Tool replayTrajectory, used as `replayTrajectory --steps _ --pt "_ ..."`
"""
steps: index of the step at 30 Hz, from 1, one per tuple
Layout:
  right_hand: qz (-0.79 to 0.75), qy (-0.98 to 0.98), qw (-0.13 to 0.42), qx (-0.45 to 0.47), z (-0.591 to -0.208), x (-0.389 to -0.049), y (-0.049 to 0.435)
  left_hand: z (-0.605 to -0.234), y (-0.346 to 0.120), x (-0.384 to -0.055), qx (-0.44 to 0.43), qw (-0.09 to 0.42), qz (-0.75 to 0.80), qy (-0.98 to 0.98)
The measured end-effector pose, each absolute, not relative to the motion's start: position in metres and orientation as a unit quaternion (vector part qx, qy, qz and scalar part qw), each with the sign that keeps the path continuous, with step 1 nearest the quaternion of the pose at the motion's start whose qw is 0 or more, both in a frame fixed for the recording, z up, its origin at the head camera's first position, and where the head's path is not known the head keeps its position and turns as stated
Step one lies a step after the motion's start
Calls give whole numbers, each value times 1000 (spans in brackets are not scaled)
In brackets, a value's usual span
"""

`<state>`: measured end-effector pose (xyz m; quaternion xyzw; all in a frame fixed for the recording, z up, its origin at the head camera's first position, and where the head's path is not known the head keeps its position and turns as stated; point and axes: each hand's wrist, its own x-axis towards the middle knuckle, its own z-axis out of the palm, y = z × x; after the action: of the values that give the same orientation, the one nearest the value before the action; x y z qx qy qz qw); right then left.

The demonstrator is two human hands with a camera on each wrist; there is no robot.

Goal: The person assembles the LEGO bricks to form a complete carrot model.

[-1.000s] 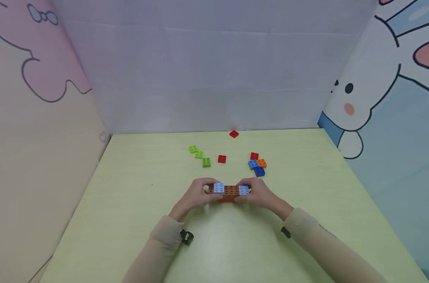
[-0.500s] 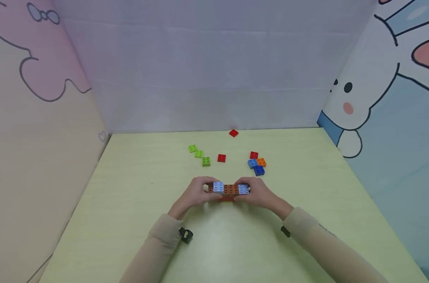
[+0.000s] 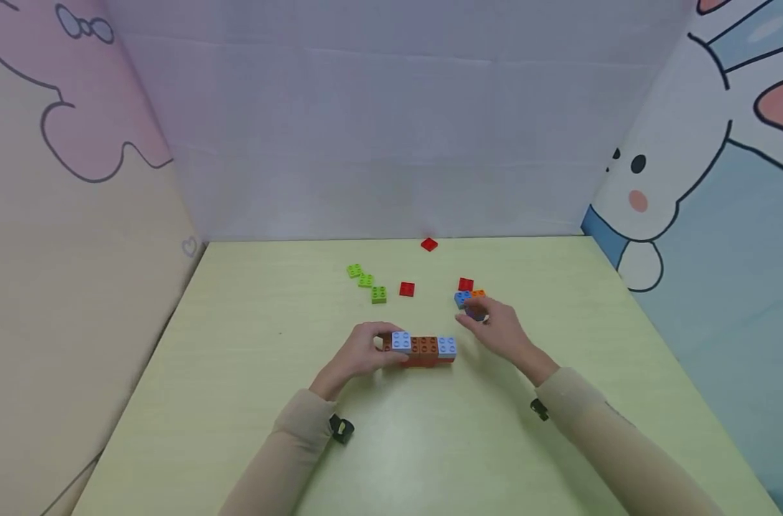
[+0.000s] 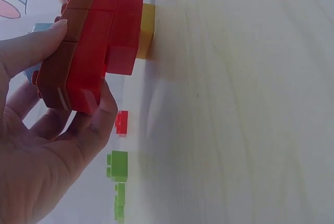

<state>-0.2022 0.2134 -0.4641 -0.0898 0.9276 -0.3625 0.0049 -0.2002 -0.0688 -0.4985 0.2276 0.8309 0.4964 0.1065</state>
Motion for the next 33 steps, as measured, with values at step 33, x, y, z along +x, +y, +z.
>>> replayTrajectory --steps 33 --pt "-316 947 53 20 -490 -227 221 -490 -64 -192 205 114 493 838"
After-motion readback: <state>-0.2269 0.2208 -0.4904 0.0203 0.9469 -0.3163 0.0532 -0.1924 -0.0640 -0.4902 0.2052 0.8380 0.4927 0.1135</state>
